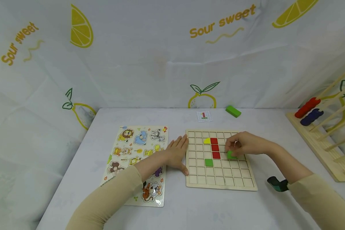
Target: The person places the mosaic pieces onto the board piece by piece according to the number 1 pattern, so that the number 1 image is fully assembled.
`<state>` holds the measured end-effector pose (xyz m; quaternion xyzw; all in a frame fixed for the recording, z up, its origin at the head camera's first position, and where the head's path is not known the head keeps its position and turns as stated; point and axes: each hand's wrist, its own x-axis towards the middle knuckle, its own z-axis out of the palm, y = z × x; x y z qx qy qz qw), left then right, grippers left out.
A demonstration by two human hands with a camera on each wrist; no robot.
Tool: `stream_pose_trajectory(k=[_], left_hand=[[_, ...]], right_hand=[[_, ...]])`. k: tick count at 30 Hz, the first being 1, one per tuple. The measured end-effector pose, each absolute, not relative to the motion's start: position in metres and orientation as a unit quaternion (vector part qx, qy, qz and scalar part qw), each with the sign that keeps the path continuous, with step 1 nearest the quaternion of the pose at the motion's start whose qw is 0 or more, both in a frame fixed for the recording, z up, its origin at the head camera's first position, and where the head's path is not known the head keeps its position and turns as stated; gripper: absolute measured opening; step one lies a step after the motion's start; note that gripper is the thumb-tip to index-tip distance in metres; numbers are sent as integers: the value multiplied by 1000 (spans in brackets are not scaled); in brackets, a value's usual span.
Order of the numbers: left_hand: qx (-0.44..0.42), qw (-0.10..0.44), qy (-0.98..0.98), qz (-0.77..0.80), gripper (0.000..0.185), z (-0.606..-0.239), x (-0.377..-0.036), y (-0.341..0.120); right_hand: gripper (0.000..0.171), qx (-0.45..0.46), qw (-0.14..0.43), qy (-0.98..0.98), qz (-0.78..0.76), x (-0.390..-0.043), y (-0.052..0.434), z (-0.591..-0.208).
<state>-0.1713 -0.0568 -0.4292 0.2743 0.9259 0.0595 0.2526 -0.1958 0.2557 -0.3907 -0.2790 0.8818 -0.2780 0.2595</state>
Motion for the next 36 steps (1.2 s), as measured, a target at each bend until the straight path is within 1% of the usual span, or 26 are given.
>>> stream_pose_trajectory(k=[7, 12, 18, 36], left_hand=[[273, 253, 926, 60, 133, -429, -171, -57], [273, 253, 926, 60, 134, -429, -171, -57], [272, 251, 927, 67, 133, -430, -171, -57], [271, 248, 927, 67, 133, -426, -170, -56]], right_hand=[[14, -292, 265, 870, -295, -196, 244, -397], [12, -301, 267, 865, -299, -195, 236, -401], [13, -308, 271, 858, -309, -194, 228, -406], [13, -313, 281, 855, -302, -191, 217, -413]])
